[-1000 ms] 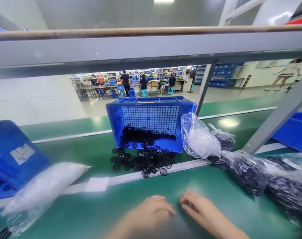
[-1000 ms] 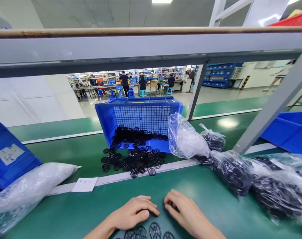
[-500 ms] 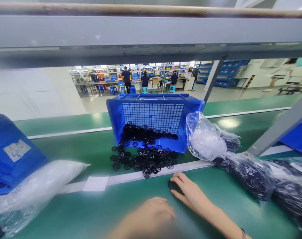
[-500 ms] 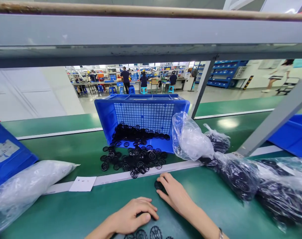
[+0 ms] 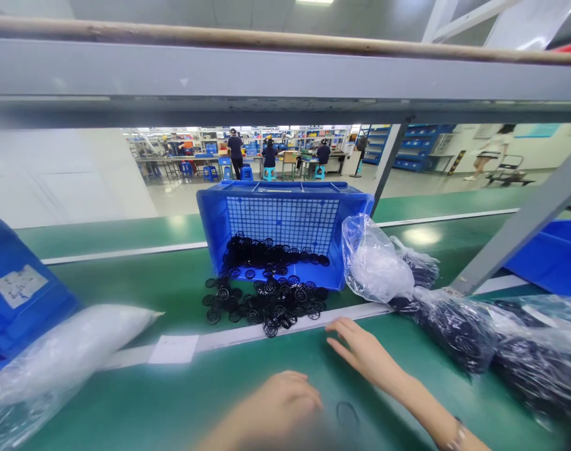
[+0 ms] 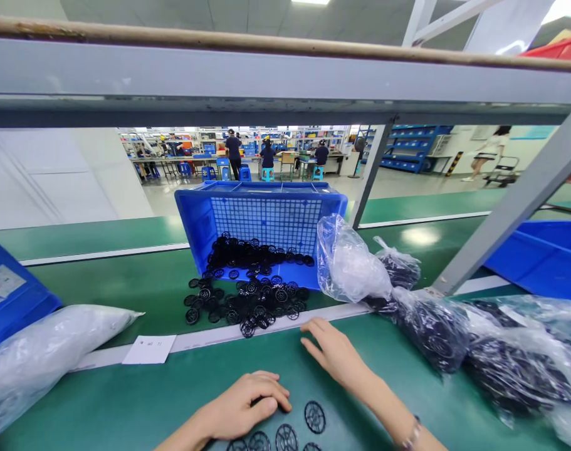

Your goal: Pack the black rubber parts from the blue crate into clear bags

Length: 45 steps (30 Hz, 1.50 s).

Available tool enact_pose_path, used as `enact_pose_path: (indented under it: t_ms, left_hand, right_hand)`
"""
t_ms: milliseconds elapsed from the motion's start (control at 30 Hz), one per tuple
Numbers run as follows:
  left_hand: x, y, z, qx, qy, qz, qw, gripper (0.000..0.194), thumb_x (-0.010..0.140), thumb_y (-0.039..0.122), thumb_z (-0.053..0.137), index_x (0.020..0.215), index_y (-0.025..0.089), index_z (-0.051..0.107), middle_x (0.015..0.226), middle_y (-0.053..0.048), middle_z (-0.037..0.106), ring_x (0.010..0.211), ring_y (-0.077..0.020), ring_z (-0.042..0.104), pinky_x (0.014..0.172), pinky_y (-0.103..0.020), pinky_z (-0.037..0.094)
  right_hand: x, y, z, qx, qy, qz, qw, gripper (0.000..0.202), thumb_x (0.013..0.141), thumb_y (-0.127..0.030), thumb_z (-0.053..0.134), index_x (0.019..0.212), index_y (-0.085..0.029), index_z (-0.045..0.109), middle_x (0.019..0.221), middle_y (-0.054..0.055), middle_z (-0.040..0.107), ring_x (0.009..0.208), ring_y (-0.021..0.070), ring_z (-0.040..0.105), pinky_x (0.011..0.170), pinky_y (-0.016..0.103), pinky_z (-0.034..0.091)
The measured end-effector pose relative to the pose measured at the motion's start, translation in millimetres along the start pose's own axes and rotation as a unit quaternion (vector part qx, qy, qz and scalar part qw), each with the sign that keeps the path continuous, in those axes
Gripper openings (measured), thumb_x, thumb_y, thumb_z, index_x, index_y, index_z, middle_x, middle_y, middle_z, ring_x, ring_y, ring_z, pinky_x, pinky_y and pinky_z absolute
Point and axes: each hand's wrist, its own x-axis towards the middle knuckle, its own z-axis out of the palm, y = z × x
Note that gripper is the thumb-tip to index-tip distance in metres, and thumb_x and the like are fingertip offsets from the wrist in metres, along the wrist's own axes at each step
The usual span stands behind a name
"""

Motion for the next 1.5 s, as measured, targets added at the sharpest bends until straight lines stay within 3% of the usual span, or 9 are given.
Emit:
enact_pose_path:
  t_ms: [200, 333, 500, 700, 833, 1100, 1233, 1400, 1500]
  left_hand:
    - [-0.9, -9.3, 5.5, 0.013, 0.002, -0.021, 1.0, 0.049, 0.101, 0.048, 0.028, 0.109, 0.027, 0.071, 0.111, -0.002, 0.074, 0.11, -0.0201, 0.062, 0.111, -0.036, 0.034]
    - [5.1, -26.0, 10.8, 0.002, -0.001, -0.004, 1.0, 0.049, 0.098, 0.055, 0.031, 0.106, 0.033, 0.074, 0.104, -0.001, 0.076, 0.104, -0.0225, 0.065, 0.108, -0.036, 0.038]
    - [5.5, -23.8, 8.7, -0.009, -0.008, 0.0, 1.0, 0.048, 0.097, 0.057, 0.031, 0.107, 0.037, 0.073, 0.105, 0.001, 0.076, 0.108, -0.023, 0.064, 0.109, -0.039, 0.037]
    - [-3.1, 9.7, -0.7, -0.034, 0.001, -0.08, 0.996, 0.045, 0.099, 0.048, 0.035, 0.104, 0.025, 0.074, 0.116, -0.001, 0.073, 0.124, -0.0227, 0.054, 0.113, -0.039, 0.031]
    - [-1.9, 13.2, -3.6, -0.044, 0.003, -0.08, 0.996, 0.045, 0.1, 0.046, 0.035, 0.103, 0.024, 0.075, 0.111, -0.001, 0.074, 0.121, -0.0226, 0.056, 0.112, -0.037, 0.032]
    - [-1.3, 8.3, -2.7, -0.043, 0.012, -0.071, 0.996, 0.049, 0.1, 0.048, 0.033, 0.102, 0.024, 0.075, 0.107, -0.002, 0.075, 0.115, -0.0224, 0.059, 0.11, -0.036, 0.032]
    - [0.3, 7.3, -3.9, -0.042, 0.021, -0.057, 0.997, 0.051, 0.1, 0.049, 0.031, 0.1, 0.024, 0.076, 0.103, -0.002, 0.076, 0.11, -0.0216, 0.061, 0.108, -0.035, 0.035]
    - [-0.8, 7.2, -5.7, -0.049, 0.017, -0.06, 0.997, 0.05, 0.101, 0.047, 0.032, 0.1, 0.024, 0.076, 0.103, -0.003, 0.076, 0.107, -0.0205, 0.062, 0.106, -0.033, 0.036]
    - [-2.2, 6.6, -5.3, -0.049, 0.018, -0.078, 0.996, 0.047, 0.101, 0.045, 0.034, 0.101, 0.025, 0.076, 0.104, -0.002, 0.076, 0.114, -0.0217, 0.059, 0.107, -0.034, 0.034]
  right_hand:
    - [55.2, 19.2, 29.2, -0.081, 0.025, -0.047, 0.995, 0.022, 0.094, -0.019, 0.047, 0.11, -0.018, 0.062, 0.107, 0.012, 0.067, 0.1, 0.0291, 0.062, 0.089, 0.049, 0.048]
    - [33.7, 5.5, 25.0, -0.05, 0.046, 0.001, 0.998, 0.024, 0.097, -0.021, 0.044, 0.115, -0.02, 0.059, 0.098, 0.008, 0.068, 0.089, 0.0225, 0.063, 0.083, 0.037, 0.05]
    - [-12.8, -12.9, 16.7, 0.196, -0.036, 0.108, 0.974, 0.019, 0.094, -0.029, 0.051, 0.111, -0.023, 0.058, 0.077, -0.003, 0.061, 0.068, 0.0141, 0.056, 0.063, 0.023, 0.046]
    - [-38.3, -26.0, 11.1, 0.154, -0.067, 0.081, 0.983, 0.012, 0.09, -0.031, 0.059, 0.097, -0.024, 0.066, 0.096, 0.001, 0.06, 0.081, 0.0153, 0.057, 0.074, 0.026, 0.046]
    - [-33.6, -27.6, 0.5, 0.151, -0.13, 0.053, 0.978, 0.025, 0.097, -0.035, 0.048, 0.089, -0.023, 0.068, 0.085, 0.0, 0.065, 0.075, 0.0157, 0.058, 0.069, 0.025, 0.044]
    - [37.7, 17.9, 7.4, -0.015, 0.053, 0.045, 0.997, 0.015, 0.093, -0.028, 0.05, 0.1, -0.022, 0.062, 0.096, 0.005, 0.065, 0.083, 0.0207, 0.061, 0.074, 0.031, 0.049]
    - [69.2, 34.8, 23.5, -0.043, 0.085, 0.043, 0.995, 0.016, 0.088, -0.025, 0.055, 0.103, -0.021, 0.061, 0.102, 0.009, 0.064, 0.095, 0.0272, 0.061, 0.082, 0.039, 0.049]
    - [56.8, 28.6, 22.6, -0.018, 0.094, 0.066, 0.993, 0.02, 0.097, -0.027, 0.043, 0.106, -0.02, 0.058, 0.09, 0.007, 0.064, 0.083, 0.023, 0.061, 0.078, 0.037, 0.05]
    - [24.8, 19.1, 12.9, 0.091, 0.012, 0.079, 0.993, 0.021, 0.099, -0.034, 0.043, 0.112, -0.022, 0.054, 0.08, 0.0, 0.062, 0.067, 0.0165, 0.059, 0.063, 0.027, 0.049]
